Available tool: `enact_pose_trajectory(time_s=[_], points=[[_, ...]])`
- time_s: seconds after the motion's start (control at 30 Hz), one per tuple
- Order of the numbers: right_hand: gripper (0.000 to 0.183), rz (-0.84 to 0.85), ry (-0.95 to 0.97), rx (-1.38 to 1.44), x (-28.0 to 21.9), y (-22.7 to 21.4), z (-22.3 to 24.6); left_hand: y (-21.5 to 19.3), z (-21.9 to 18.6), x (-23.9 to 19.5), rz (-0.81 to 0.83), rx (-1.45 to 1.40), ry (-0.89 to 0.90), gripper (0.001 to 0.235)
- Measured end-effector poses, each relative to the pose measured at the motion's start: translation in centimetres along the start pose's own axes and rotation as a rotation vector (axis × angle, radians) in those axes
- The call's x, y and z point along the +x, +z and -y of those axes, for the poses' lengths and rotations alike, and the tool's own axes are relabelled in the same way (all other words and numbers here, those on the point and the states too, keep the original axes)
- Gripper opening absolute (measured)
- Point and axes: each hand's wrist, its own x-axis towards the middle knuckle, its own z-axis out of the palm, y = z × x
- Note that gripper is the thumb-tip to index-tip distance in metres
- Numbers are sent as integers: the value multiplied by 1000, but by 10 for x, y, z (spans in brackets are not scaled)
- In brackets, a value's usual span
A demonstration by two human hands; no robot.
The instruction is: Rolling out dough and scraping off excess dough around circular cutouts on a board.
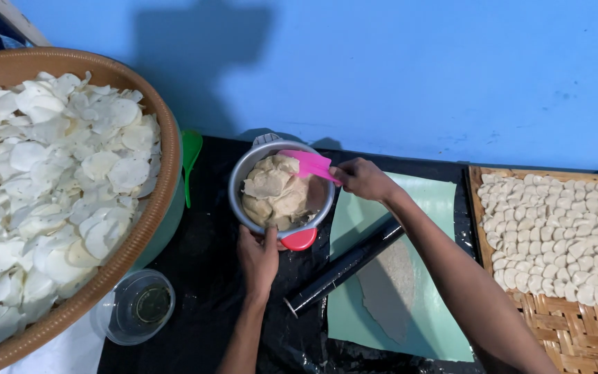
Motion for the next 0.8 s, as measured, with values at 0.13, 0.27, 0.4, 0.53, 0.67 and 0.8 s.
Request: enact_pose_trajectory(time_s=[0.13,0.27,0.4,0.53,0.67,0.8], points=[[59,78,33,128,-4,1,-2,1,0,0,0,-3,10,31],[56,133,163,279,-14,-3,15,0,0,1,18,-42,8,36],[51,175,221,367,-20,-4,21,0,5,1,21,-68,-10,38],[56,203,195,437,-20,3,11,-1,3,-1,16,-120,-65,41],[48,155,219,514,-26,8,16,-1,2,-2,26,-110,-54,40],[49,-9,161,216,-28,11,12,-3,4,-2,41,-69,-78,38]])
